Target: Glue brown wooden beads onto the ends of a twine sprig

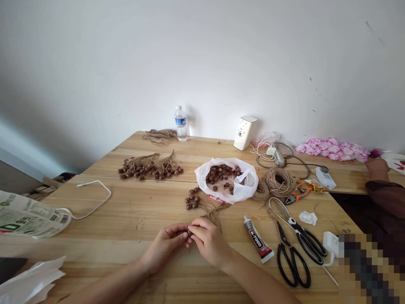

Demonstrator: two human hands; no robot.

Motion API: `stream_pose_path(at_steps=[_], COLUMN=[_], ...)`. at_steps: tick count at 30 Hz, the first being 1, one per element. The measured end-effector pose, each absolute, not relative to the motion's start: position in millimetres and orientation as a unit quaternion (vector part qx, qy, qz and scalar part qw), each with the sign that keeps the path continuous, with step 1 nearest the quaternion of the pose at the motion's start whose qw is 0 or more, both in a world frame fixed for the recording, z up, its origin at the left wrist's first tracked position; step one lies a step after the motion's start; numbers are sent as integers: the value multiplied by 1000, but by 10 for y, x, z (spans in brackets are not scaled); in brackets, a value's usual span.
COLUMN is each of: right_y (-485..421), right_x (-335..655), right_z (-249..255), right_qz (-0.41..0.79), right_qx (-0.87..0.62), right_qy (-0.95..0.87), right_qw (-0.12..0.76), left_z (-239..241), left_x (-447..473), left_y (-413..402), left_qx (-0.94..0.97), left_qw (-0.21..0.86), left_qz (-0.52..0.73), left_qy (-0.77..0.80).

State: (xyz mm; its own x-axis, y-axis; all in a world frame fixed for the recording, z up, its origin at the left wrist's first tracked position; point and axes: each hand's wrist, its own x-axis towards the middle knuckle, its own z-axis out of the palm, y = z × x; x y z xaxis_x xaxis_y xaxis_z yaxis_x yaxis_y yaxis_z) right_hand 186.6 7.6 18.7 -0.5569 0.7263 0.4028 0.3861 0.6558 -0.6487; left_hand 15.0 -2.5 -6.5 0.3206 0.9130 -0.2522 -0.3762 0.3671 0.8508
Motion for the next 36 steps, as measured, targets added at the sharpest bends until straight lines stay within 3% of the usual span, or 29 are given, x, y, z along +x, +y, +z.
stream_pose_path(at_steps=[14, 36], right_y=[101, 101], right_x=[1862, 1808], right_z=[100, 71], right_qz=[275, 264], right_qx=[-341, -356], right_qy=[-807, -806], right_qw=[397, 393], left_z=[-30, -35], left_x=[133, 150], left_y=[-31, -31], left_qx=[375, 311], left_qw=[728, 766], left_qz=[432, 425], left_qy=[378, 369])
